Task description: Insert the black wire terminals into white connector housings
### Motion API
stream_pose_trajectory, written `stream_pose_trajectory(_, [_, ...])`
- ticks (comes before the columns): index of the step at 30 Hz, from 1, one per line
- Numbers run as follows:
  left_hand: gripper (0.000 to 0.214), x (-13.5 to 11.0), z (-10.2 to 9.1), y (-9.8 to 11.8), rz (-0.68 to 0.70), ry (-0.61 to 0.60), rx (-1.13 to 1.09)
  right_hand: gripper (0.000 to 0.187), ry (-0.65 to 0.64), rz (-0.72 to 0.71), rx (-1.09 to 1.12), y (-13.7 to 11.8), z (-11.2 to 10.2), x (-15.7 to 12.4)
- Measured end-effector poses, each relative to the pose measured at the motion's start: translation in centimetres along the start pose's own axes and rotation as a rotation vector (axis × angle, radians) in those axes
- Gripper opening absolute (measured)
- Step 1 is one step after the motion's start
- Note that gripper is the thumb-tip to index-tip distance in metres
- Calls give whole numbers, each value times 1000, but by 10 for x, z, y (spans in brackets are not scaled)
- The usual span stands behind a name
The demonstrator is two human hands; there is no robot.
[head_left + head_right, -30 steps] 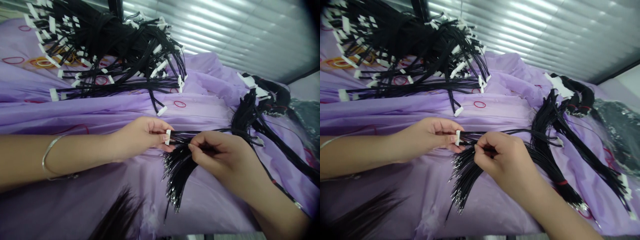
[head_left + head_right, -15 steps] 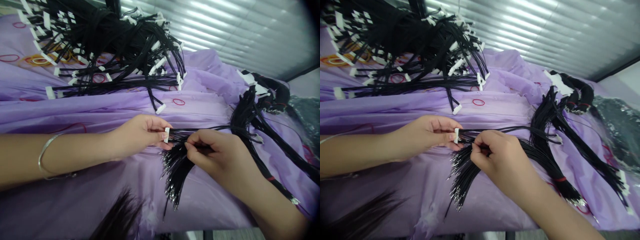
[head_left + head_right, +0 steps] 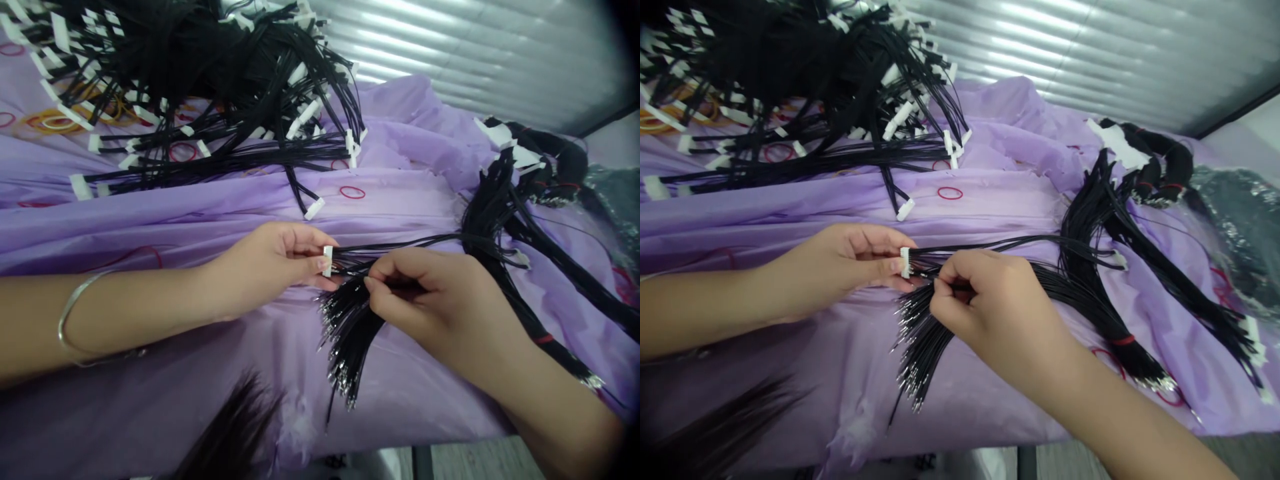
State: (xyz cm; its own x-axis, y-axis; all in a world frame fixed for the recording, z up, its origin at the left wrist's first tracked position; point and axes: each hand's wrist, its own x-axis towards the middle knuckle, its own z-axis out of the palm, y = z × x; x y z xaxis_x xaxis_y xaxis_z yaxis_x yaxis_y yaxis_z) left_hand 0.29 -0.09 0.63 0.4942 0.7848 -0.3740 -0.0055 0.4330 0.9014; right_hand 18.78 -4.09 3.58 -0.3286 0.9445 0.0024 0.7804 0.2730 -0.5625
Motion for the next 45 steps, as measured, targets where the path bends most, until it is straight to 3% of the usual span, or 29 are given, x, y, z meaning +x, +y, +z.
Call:
stream_pose_trajectory(9, [13, 0, -3, -1, -20, -44, -21, 12, -53, 99, 41, 1, -1, 3])
stream_pose_trajectory(24, [13, 1, -1, 0, -4, 15, 14, 11, 43, -6, 15, 0, 9, 7])
stream_pose_trajectory(45, [8, -1, -3, -1, -4, -57, -53, 13, 76, -16, 28, 2, 15, 9])
